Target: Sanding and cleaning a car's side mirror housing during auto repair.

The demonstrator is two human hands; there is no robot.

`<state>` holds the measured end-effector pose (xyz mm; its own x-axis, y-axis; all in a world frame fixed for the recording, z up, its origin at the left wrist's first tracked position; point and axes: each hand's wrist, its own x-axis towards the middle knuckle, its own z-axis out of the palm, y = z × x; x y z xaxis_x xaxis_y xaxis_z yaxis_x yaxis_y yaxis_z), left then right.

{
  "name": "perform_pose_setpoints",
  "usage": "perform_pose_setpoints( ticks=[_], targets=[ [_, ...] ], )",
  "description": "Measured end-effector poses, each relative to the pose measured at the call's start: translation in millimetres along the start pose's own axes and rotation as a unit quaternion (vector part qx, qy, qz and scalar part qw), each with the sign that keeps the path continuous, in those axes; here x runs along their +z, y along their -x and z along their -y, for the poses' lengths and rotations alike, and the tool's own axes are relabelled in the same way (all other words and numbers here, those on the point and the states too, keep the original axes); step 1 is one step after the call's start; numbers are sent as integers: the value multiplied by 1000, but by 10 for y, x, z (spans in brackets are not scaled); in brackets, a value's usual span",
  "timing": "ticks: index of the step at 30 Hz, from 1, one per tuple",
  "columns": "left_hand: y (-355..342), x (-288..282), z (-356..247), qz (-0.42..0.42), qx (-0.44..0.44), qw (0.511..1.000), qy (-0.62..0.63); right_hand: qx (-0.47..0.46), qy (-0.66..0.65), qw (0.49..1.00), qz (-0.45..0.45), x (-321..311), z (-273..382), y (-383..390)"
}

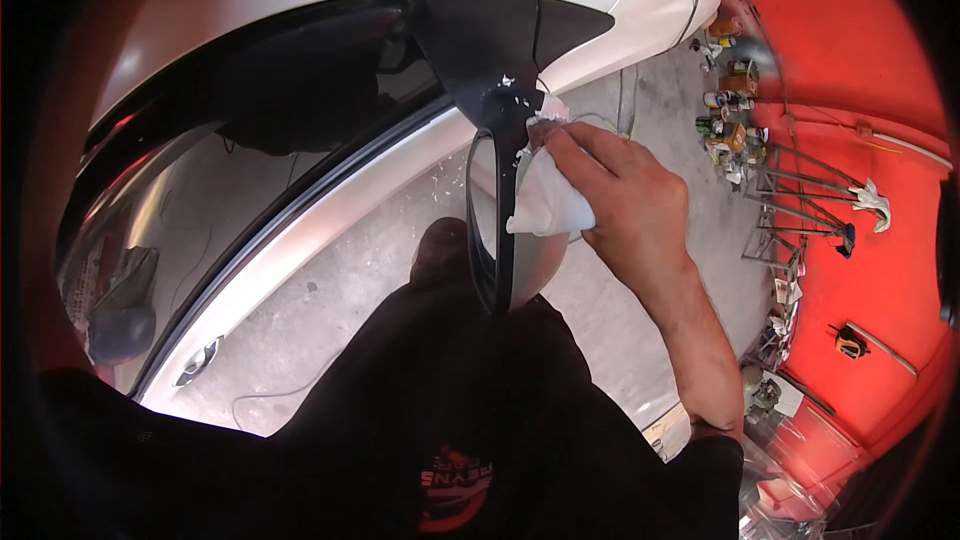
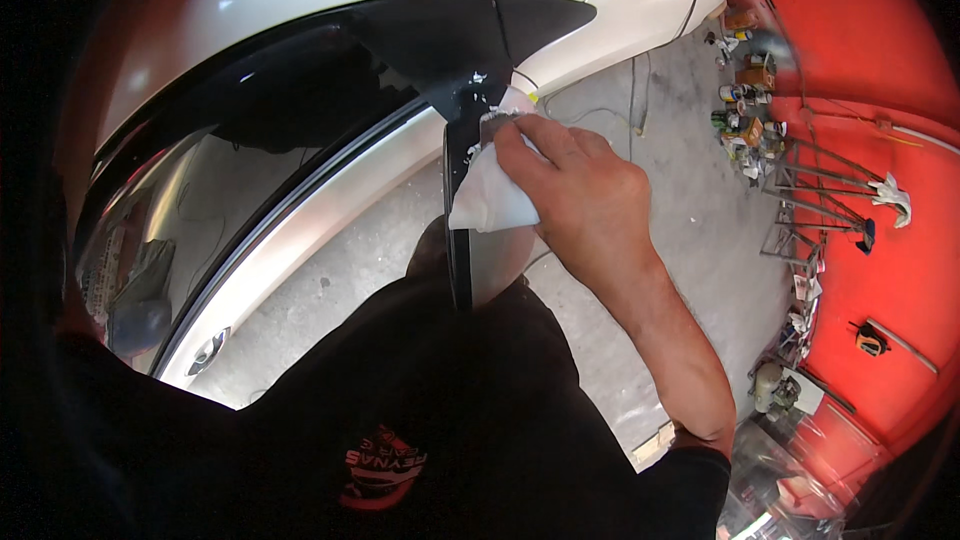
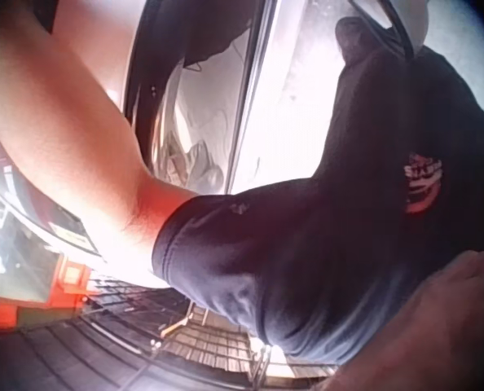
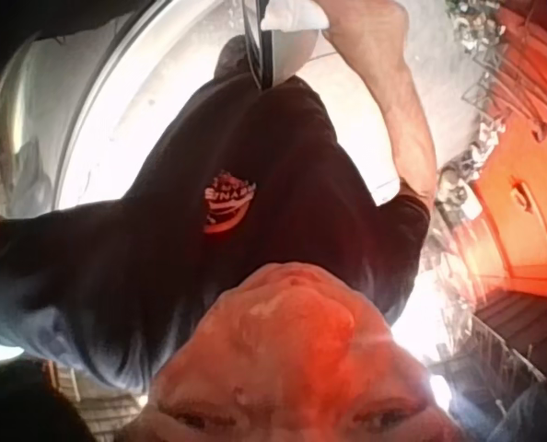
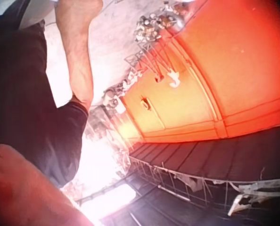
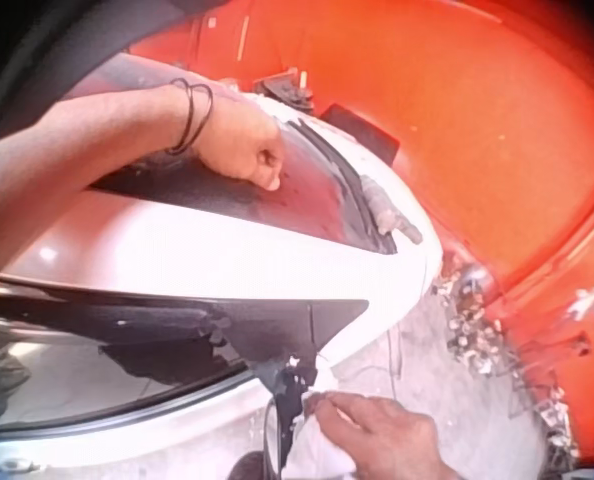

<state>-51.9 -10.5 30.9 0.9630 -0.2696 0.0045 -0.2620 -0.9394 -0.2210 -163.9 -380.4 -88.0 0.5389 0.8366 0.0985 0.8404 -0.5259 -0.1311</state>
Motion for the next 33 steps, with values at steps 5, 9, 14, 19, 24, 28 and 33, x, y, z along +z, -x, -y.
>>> perform_pose_setpoints(
  ticks=[5, 9, 14, 19, 24, 28, 33],
  targets=[
    [94, -2, -15, -25, 3, 1000, 6, -11, 7, 1000, 4, -60, 24, 32],
    [-35, 18, 53, 16, 21, 999, 43, -2, 10, 1000, -2, -60, 58, 22],
    [-166, 173, 164, 1, 72, 995, 74, 28, 7, 1000, 0, -11, 93, -11],
    [-188, 262, 217, -24, 79, 994, 72, 33, -13, 999, -23, 26, 84, 21],
    [-119, 234, 182, -41, 81, 992, 90, 38, -34, 997, -54, 91, 70, 68],
    [-111, 215, 155, -19, 69, 994, 81, 60, -18, 997, -38, 99, 65, 66],
    [-138, 219, 148, -36, 93, 993, 63, 78, -46, 994, -55, 72, 68, 66]
  ],
)
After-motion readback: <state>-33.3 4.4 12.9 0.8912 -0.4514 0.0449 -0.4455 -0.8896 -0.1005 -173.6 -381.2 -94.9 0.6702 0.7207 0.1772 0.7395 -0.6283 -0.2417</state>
